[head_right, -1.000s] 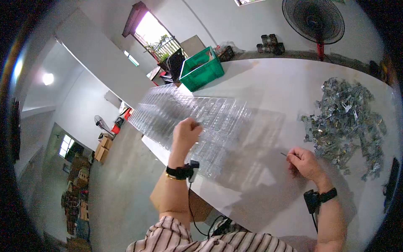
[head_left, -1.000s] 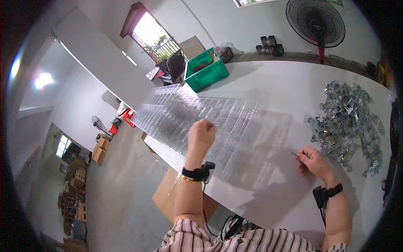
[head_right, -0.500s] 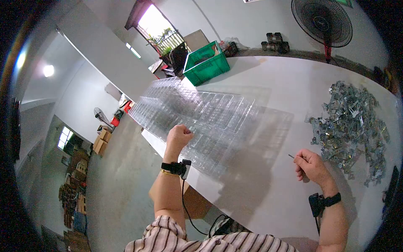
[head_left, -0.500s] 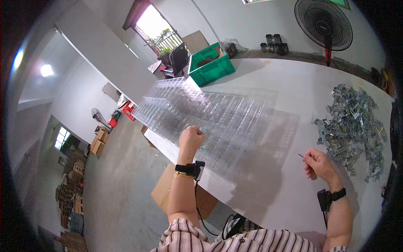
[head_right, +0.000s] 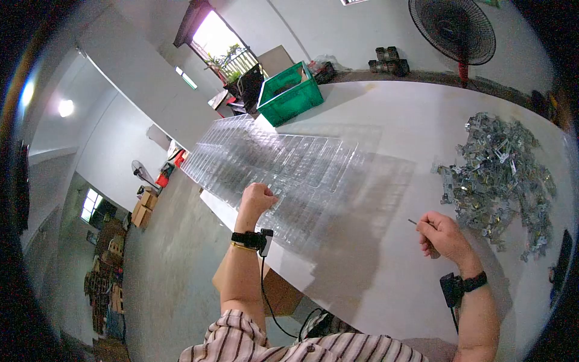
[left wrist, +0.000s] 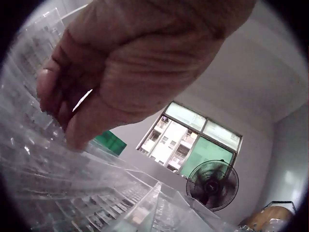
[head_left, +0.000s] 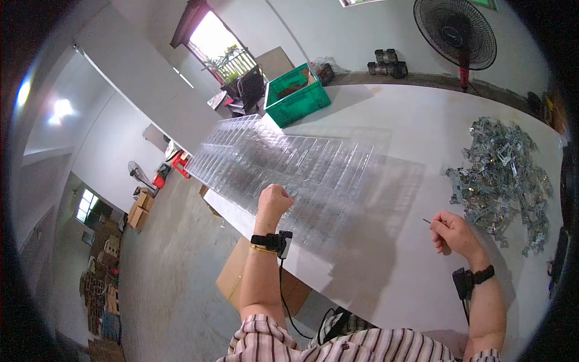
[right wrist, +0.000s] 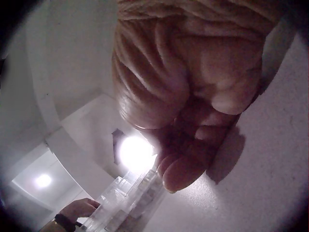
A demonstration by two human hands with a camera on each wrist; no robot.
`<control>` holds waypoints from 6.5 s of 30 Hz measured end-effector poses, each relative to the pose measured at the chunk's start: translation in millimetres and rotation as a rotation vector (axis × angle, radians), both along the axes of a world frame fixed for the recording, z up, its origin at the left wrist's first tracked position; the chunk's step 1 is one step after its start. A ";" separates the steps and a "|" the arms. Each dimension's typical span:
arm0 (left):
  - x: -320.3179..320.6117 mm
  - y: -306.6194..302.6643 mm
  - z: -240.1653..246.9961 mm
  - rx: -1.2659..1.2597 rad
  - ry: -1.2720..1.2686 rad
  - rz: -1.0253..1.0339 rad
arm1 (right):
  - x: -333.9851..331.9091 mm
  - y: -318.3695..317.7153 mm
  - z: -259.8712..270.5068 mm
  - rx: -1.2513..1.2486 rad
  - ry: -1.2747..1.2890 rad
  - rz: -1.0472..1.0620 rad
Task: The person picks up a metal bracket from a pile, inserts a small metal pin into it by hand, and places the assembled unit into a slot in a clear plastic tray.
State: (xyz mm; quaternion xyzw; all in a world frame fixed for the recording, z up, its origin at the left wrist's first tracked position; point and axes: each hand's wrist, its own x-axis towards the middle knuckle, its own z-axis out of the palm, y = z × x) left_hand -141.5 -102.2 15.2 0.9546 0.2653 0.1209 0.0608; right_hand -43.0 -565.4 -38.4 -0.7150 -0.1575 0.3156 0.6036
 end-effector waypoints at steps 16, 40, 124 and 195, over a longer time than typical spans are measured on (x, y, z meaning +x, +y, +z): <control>18.8 -174.4 64.3 -0.640 -0.201 -0.569 | 6.6 -7.3 -17.2 0.085 0.004 0.060; 135.2 -380.9 48.6 -0.748 0.055 -1.200 | 8.0 -9.6 -24.6 0.107 0.008 0.163; 170.3 -278.5 -56.1 -2.288 -0.264 -0.702 | 10.1 -0.1 -32.2 -0.025 -0.544 -0.113; 168.3 -290.6 -80.0 -2.077 0.023 -0.738 | 39.4 -3.2 25.8 -0.282 -0.758 -0.522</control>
